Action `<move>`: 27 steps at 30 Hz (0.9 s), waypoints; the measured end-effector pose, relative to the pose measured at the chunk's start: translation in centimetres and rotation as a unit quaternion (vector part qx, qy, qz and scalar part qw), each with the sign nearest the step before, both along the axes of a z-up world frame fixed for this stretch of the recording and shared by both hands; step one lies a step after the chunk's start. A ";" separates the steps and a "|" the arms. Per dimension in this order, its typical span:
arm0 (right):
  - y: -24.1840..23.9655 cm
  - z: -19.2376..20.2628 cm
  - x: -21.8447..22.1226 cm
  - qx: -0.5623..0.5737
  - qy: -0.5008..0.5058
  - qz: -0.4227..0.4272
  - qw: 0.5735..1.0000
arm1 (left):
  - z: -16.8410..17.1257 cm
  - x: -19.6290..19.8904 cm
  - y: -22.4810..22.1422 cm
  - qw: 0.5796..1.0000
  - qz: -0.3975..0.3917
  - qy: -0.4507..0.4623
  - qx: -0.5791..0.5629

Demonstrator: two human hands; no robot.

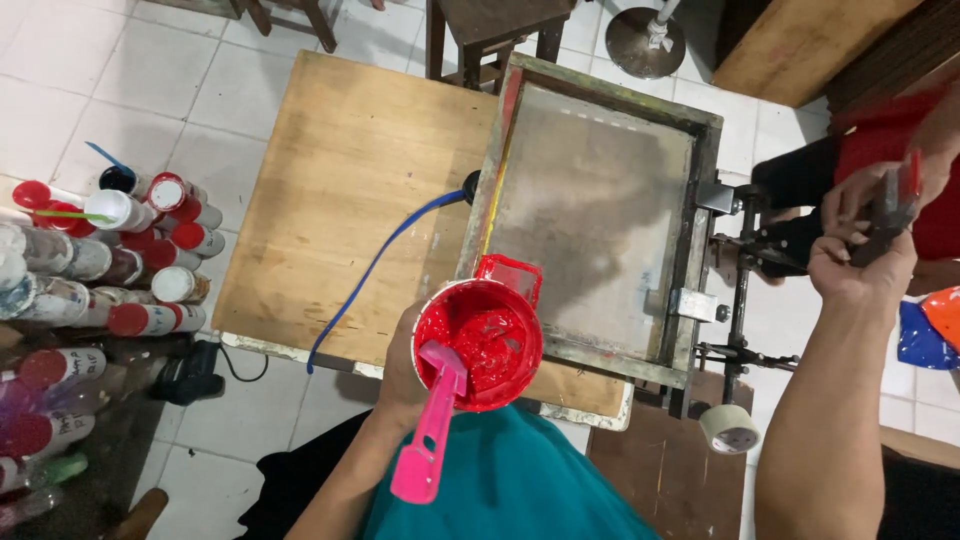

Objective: The person is screen printing a red logo onto black t-shirts using a manual press and squeegee, and also mixing red ink in a container.

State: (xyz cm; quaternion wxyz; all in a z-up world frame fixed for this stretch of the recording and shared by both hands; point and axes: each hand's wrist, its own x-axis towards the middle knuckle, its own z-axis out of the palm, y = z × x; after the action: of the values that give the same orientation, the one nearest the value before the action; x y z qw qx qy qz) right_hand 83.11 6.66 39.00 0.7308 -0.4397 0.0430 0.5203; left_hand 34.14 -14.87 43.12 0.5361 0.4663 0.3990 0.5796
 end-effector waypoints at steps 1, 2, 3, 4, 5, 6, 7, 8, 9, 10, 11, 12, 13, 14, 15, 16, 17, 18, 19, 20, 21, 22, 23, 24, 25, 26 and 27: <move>-0.2 0.8 -0.8 0.000 -0.003 0.000 1.000 | 0.5 0.0 0.2 0.999 -0.010 -0.033 -0.024; -0.5 1.6 -1.6 0.000 -0.005 -0.001 1.000 | 1.0 0.0 0.3 0.997 -0.021 -0.065 -0.047; -0.1 1.0 -0.9 0.000 -0.005 0.001 1.000 | 0.5 -0.1 0.3 0.997 -0.019 -0.065 -0.048; 0.1 0.4 -0.1 0.014 0.004 0.015 1.000 | 0.0 -0.2 0.2 1.000 0.012 0.015 -0.006; 0.3 -0.3 0.7 0.027 0.013 0.029 0.999 | -0.5 -0.4 0.1 0.994 0.043 0.096 0.035; 0.6 -0.5 1.1 0.026 0.012 0.031 0.999 | -1.4 -0.8 -0.3 0.994 0.044 0.096 0.034; 1.0 -0.8 1.5 0.051 0.034 0.021 0.998 | -2.3 -1.1 -0.6 0.977 0.072 0.180 0.092; 1.3 -1.0 1.9 0.077 0.056 0.011 0.995 | -3.2 -1.5 -0.9 0.948 0.099 0.263 0.149; 1.3 -0.8 1.9 0.076 0.055 0.012 0.995 | -4.0 -1.8 -0.9 0.948 0.100 0.262 0.148; 1.2 -0.6 1.8 0.066 0.027 0.040 0.997 | -4.8 -2.1 -1.1 0.949 0.104 0.260 0.142; 1.2 -0.4 1.7 0.056 -0.001 0.069 0.996 | -5.6 -2.5 -1.2 0.951 0.108 0.258 0.135; 0.2 0.8 -0.5 0.055 -0.003 0.070 0.996 | -5.6 -2.7 -1.2 0.951 0.110 0.257 0.134; -0.8 1.9 -2.7 0.028 -0.055 0.077 0.995 | -5.6 -2.9 -1.2 0.945 0.118 0.268 0.146; -1.7 3.1 -4.9 0.001 -0.107 0.083 0.991 | -5.7 -3.2 -1.0 0.939 0.126 0.278 0.158; -3.9 4.7 -8.8 0.000 -0.108 0.084 0.991 | -5.8 -3.5 -0.8 0.939 0.127 0.277 0.157; -6.0 6.4 -12.7 0.174 -0.147 0.237 0.945 | -5.8 -3.8 -0.7 0.934 0.134 0.292 0.154; -8.2 8.0 -16.6 0.340 -0.178 0.373 0.845 | -5.9 -4.1 -0.5 0.929 0.141 0.306 0.152; -10.7 9.3 -19.1 0.338 -0.178 0.372 0.846 | -6.4 -4.4 -0.4 0.930 0.139 0.306 0.150; -13.1 10.5 -21.6 0.379 -0.360 0.497 0.693 | -6.8 -4.7 -0.2 0.917 0.154 0.330 0.163; -15.6 11.8 -24.2 0.394 -0.515 0.583 0.490 | -7.2 -5.2 0.0 0.903 0.165 0.355 0.176; -16.5 13.0 -26.9 0.392 -0.515 0.582 0.493 | -7.6 -5.6 0.5 0.904 0.161 0.356 0.175; -17.6 14.2 -29.8 0.439 -0.576 0.560 0.401 | -8.1 -6.2 0.7 0.902 0.163 0.354 0.186; -18.6 15.4 -32.7 0.479 -0.630 0.532 0.302 | -8.5 -6.8 1.0 0.900 0.166 0.353 0.196; -18.0 15.4 -33.4 0.473 -0.633 0.530 0.307 | -8.8 -7.4 1.3 0.901 0.158 0.351 0.199; -17.5 15.3 -34.2 0.456 -0.646 0.525 0.316 | -9.1 -8.0 1.7 0.899 0.151 0.354 0.208; -16.8 15.4 -35.0 0.439 -0.656 0.522 0.323 | -9.4 -8.6 1.9 0.897 0.149 0.357 0.216; -16.0 15.7 -35.6 0.435 -0.659 0.521 0.325 | -9.1 -9.3 2.4 0.898 0.144 0.354 0.217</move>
State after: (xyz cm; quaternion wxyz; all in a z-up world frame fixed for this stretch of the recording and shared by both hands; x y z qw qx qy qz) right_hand 47.51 -9.34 54.65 0.1859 -0.1903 -0.9228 0.2786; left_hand 24.79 -12.43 33.97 0.1554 0.6832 0.4896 0.5191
